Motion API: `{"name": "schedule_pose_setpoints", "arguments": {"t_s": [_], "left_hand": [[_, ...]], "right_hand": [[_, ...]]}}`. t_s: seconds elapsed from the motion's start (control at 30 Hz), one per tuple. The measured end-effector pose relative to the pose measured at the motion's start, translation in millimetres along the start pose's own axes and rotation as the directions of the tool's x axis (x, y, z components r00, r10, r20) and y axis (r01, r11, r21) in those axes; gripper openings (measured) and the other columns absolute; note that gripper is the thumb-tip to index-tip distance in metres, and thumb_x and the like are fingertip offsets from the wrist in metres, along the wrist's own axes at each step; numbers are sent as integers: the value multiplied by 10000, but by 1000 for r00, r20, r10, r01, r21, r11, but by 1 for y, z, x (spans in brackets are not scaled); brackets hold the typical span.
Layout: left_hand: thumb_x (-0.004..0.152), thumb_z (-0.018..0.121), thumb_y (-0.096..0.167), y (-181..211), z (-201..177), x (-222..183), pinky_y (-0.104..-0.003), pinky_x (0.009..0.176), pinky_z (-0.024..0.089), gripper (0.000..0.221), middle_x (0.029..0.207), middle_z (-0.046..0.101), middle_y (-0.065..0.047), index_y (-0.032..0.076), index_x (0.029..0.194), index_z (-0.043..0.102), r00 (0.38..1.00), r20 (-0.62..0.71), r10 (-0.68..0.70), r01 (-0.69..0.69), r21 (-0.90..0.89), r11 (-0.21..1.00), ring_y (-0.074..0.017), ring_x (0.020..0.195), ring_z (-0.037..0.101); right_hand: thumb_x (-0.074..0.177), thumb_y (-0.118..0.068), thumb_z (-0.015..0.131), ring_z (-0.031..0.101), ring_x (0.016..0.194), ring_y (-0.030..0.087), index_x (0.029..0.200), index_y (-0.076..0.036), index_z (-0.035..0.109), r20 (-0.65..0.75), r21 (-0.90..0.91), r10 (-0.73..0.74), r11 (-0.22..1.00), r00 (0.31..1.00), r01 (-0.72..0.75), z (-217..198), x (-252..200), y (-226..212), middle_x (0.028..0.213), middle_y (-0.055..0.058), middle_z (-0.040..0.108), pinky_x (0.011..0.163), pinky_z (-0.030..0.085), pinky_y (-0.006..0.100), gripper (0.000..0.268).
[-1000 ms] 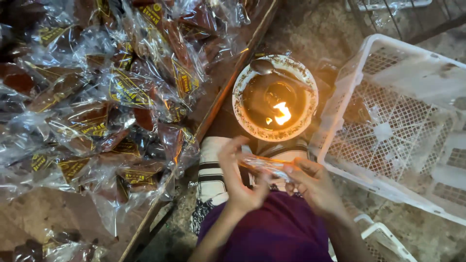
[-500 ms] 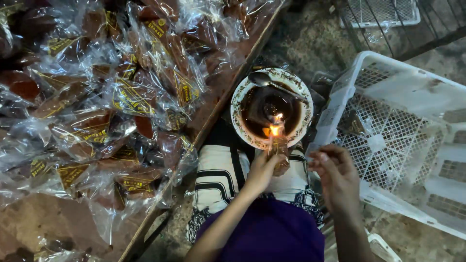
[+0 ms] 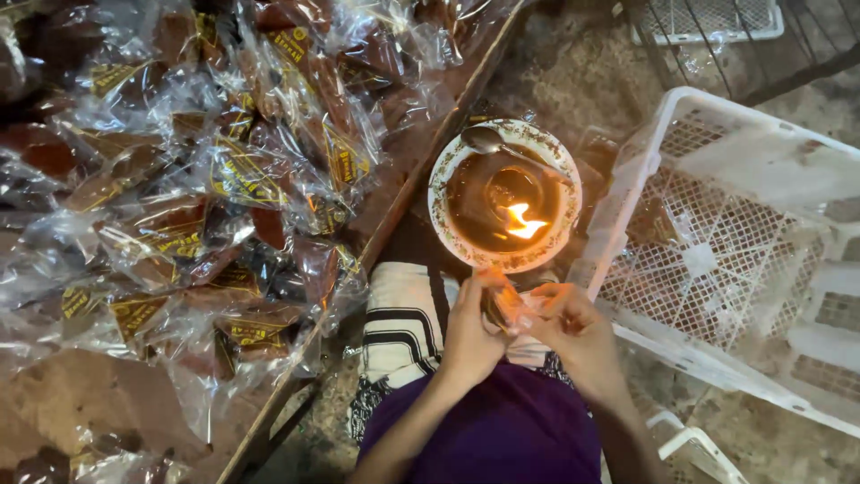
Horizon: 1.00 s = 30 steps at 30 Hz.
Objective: Sealing plastic bags containing food items using an open flame.
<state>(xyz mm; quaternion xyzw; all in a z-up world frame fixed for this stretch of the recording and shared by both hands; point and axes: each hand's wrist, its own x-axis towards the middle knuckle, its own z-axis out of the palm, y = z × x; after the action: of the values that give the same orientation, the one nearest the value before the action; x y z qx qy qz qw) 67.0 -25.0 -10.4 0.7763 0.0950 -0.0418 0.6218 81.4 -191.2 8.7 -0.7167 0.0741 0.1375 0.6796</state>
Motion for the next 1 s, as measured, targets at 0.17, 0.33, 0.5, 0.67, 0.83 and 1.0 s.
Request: {"name": "schedule_pose_setpoints", "arguments": {"t_s": [0.17, 0.33, 0.5, 0.67, 0.83, 1.0], "left_hand": [[669, 735, -20, 22, -19, 1, -441, 988, 450, 643, 1446, 536, -102, 192, 1261, 602, 933, 165, 321, -352, 211, 912, -348, 1272, 573], [758, 722, -34, 50, -37, 3, -547, 975, 425, 814, 1585, 479, -67, 226, 1487, 472, 870, 361, 336, -471, 404, 784, -376, 1321, 535], [572, 915, 375, 19, -116, -5, -531, 931, 330, 950, 1570, 408, -80, 472, 1431, 520, 965, -259, 42, 213, 867, 449, -328, 1383, 409], [976, 693, 261, 20, -155, -26, -418, 823, 315, 214, 1160, 608, 3, 250, 1185, 739, 868, -384, 315, 204, 854, 479, -241, 953, 579], [1014, 583, 171, 72, -134, -21, -458, 722, 358, 170, 932, 653, -119, 49, 929, 666, 926, -106, 361, -175, 728, 663, -311, 858, 524], [1022, 566, 241, 100, -96, -16, -372, 830, 449, 235, 969, 650, -102, 47, 1051, 695, 906, 158, 393, -413, 124, 902, -267, 910, 562]], "right_hand": [[819, -34, 734, 656, 1133, 204, 1164, -78, 537, 117, 20, 136, 990, 984, -139, -4, 6, 1, 1320, 96, 605, 960, 554, 360, 400], [812, -44, 774, 714, 811, 207, 1426, -109, 494, 127, -222, 279, 943, 952, -246, 15, 9, -51, 919, 99, 726, 713, 554, 331, 678], [921, -491, 683, 765, 1017, 255, 1253, -161, 763, -304, 884, 530, 467, 792, 27, -52, 29, -43, 1166, 100, 784, 759, 617, 323, 474], [999, -410, 549, 700, 963, 254, 1198, -3, 661, -206, 754, 332, 653, 920, -67, -65, 25, 9, 1143, 191, 712, 914, 576, 367, 467], [672, -207, 919, 605, 1249, 159, 1329, -124, 565, 109, -240, -195, 946, 975, 216, 36, -10, -59, 1381, 36, 585, 1005, 540, 314, 750], [950, -324, 669, 691, 813, 178, 1027, -162, 738, 392, -443, -210, 810, 896, 384, 50, -15, -63, 899, 12, 744, 770, 491, 309, 192]]}}
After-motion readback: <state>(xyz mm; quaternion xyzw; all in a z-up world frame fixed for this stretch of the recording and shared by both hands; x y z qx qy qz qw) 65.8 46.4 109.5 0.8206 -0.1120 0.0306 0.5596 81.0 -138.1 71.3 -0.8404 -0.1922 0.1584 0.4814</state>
